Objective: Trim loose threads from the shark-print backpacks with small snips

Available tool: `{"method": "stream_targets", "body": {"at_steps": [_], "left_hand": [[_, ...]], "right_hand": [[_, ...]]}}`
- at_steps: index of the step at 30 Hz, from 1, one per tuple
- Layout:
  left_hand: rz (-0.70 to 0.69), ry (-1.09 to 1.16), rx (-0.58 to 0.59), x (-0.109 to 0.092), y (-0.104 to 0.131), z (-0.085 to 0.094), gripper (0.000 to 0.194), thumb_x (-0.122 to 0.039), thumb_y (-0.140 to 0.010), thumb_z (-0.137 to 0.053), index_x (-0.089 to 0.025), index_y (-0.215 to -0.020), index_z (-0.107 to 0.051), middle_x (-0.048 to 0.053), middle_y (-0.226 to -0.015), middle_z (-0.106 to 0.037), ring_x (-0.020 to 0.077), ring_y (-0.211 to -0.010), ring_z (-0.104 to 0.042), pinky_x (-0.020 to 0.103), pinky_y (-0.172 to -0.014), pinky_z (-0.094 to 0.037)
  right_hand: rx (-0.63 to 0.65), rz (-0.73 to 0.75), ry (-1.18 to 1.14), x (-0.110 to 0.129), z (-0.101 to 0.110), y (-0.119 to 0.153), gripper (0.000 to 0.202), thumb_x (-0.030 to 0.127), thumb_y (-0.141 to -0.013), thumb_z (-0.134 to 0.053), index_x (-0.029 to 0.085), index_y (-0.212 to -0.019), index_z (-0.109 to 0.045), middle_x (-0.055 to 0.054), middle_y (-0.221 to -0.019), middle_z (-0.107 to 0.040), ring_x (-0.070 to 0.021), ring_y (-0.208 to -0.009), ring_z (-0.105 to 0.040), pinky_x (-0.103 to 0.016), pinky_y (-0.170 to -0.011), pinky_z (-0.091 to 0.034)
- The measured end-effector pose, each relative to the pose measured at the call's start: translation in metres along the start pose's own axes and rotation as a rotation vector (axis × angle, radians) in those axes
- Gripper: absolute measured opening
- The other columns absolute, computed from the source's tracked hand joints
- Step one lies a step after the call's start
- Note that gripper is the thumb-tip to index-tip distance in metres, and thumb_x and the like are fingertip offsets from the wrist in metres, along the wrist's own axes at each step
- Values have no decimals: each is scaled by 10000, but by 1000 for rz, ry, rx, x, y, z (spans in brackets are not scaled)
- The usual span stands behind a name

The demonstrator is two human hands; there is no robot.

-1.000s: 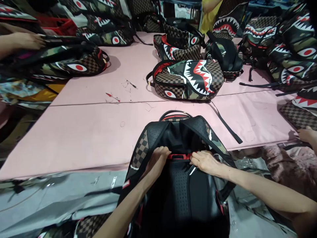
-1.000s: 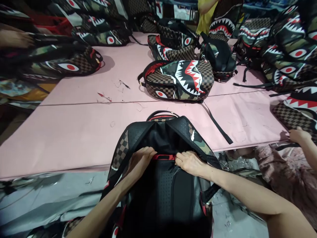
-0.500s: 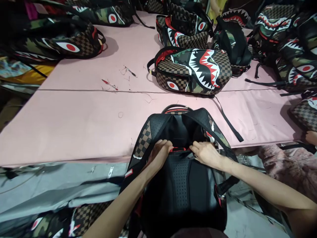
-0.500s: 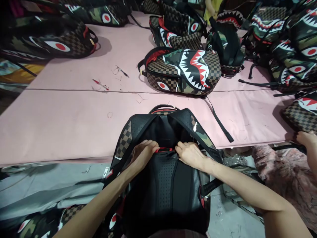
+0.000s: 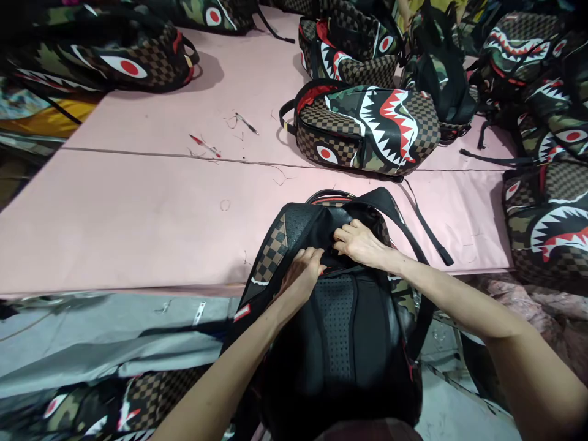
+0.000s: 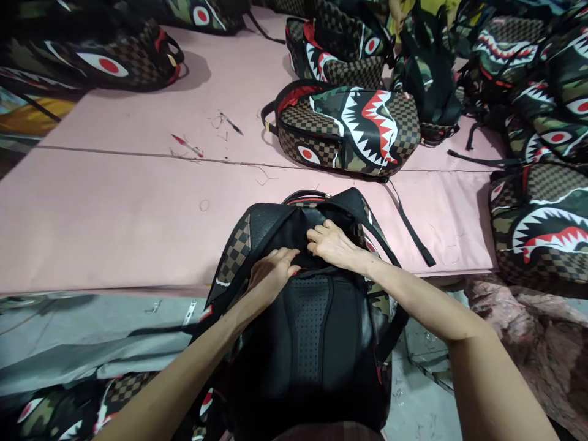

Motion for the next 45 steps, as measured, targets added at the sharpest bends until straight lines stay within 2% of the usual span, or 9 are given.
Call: {"method": "stream_targets", "body": {"at_steps": [10, 15, 19, 28, 34, 41, 45], "left_hand": [[-5, -25, 5, -2, 2, 4, 355, -178, -809, -579, -129, -1154, -516, 55, -1004, -614, 186, -914, -547, 269, -756, -424], [-2, -17, 25, -1, 0, 1, 364, -184, -810, -581, -122, -1163, -512, 60, -1012, -612, 185, -920, -547, 265, -768, -423], [-1, -23, 44, 0, -1, 0, 357, -193, -819, -572, -126, -1164, -511, 60, -1009, -615, 181, -909, -556, 263, -755, -424], [13, -13, 47, 0, -1, 3, 300, -177, -822, -560, -157, -1119, -522, 51, -1013, -610, 179, -915, -558, 265, -744, -417], [28, 24, 64, 3, -1, -1, 361, -185, -832, -548, -139, -1184, -480, 66, -1048, -604, 181, -948, -552, 262, -756, -417], [44, -16, 84, -1, -2, 3, 326, -182, -832, -542, -145, -1154, -508, 61, -1048, -606, 190, -930, -561, 269, -741, -416], [43, -4, 87, 0, -2, 3, 349, -176, -835, -535, -148, -1180, -488, 62, -1060, -602, 184, -938, -560, 259, -740, -417]], "right_hand": [[-9, 86, -53, -5, -9, -10, 234, 281, -915, -459, 179, -821, -647, -41, -858, -566, -177, -789, -410, -338, -683, -219], [-4, 56, -96, -7, -9, -6, 232, 265, -908, -467, 159, -807, -647, -58, -861, -566, -173, -787, -415, -331, -690, -220], [-10, 35, -79, -9, -6, -1, 194, 271, -896, -492, 157, -871, -647, -66, -894, -563, -179, -808, -417, -328, -697, -229], [38, 67, -81, -5, -9, -9, 208, 286, -901, -483, 166, -841, -642, -54, -888, -556, -177, -818, -416, -326, -692, -235], [5, 2, -60, -10, -3, -3, 193, 263, -901, -482, 154, -877, -640, -62, -895, -565, -179, -814, -416, -324, -682, -236], [16, 56, -42, -8, -5, -9, 219, 260, -912, -461, 161, -843, -644, -54, -888, -569, -179, -810, -422, -327, -688, -227], [17, 46, -64, -11, -1, -5, 192, 265, -900, -488, 160, -884, -648, -60, -893, -571, -178, -813, -424, -328, -689, -226]]}}
Point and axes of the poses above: each hand's wrist, its own y-axis away from the middle knuckle, its own z-axis out of the back of the hand, x = y × z, the point moved 4 cm from there along -y, towards the middle knuckle
